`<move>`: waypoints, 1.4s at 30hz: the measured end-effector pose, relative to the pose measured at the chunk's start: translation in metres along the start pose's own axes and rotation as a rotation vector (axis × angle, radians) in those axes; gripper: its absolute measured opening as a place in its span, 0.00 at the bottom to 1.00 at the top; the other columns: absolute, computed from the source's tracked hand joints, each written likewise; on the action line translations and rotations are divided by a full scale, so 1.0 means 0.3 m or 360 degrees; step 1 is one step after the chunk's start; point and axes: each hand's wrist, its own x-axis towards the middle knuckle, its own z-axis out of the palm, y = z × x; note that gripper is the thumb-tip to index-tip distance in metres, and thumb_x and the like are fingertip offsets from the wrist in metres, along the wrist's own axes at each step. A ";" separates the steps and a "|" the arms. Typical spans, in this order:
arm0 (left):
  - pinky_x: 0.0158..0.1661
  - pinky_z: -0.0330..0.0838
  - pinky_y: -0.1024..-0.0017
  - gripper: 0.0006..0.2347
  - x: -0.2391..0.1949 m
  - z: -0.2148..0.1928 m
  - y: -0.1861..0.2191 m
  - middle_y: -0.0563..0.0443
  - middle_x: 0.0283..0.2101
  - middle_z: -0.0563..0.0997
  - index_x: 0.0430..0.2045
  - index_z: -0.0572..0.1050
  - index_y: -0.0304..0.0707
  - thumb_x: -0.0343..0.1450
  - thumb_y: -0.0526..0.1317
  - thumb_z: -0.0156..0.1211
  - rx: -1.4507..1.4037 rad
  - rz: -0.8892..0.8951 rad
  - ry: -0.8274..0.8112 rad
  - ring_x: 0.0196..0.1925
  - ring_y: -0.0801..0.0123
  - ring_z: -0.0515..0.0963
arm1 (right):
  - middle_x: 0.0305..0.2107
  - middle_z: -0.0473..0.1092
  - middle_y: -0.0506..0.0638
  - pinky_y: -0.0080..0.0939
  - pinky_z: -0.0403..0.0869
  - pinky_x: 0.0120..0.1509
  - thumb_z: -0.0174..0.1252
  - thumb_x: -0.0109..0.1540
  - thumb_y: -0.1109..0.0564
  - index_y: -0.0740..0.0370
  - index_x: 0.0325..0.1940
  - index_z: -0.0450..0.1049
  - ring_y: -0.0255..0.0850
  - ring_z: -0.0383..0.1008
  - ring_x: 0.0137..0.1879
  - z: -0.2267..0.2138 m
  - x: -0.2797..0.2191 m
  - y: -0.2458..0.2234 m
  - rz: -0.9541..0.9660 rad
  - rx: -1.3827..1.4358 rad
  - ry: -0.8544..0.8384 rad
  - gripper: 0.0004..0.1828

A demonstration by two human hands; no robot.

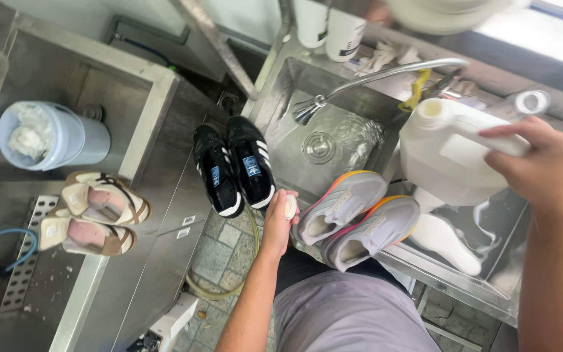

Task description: The person uses a high-pressure steam cleaner to clean the exterior and sole of a beige sneaker, then rinses it under a tap. They proceed to clean a white sneaker with pink and yellow accents using the same steam cleaning method, rotating the shoe to cover all surfaces.

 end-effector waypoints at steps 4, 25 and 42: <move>0.44 0.72 0.78 0.15 0.000 0.250 0.103 0.53 0.47 0.73 0.52 0.70 0.35 0.77 0.45 0.53 0.0133 0.0198 -0.0398 0.43 0.73 0.73 | 0.38 0.68 0.50 0.30 0.68 0.46 0.64 0.56 0.73 0.61 0.49 0.82 0.35 0.68 0.42 -0.113 -0.227 0.020 -0.0087 0.0277 0.0308 0.19; 0.35 0.72 0.67 0.24 -0.387 1.192 -0.020 0.51 0.31 0.71 0.28 0.78 0.38 0.50 0.56 0.79 0.1226 0.1641 -0.1465 0.34 0.64 0.75 | 0.29 0.72 0.48 0.29 0.65 0.42 0.65 0.51 0.71 0.63 0.40 0.81 0.34 0.71 0.39 -0.196 -1.065 -0.023 0.0328 0.0050 0.1347 0.15; 0.65 0.71 0.65 0.12 -0.488 1.451 -0.221 0.53 0.66 0.73 0.50 0.75 0.53 0.73 0.44 0.64 0.1204 0.1908 -0.2529 0.67 0.63 0.71 | 0.43 0.65 0.49 0.29 0.67 0.56 0.63 0.60 0.70 0.64 0.45 0.71 0.32 0.67 0.46 -0.153 -1.322 0.218 0.0467 0.0150 0.1816 0.12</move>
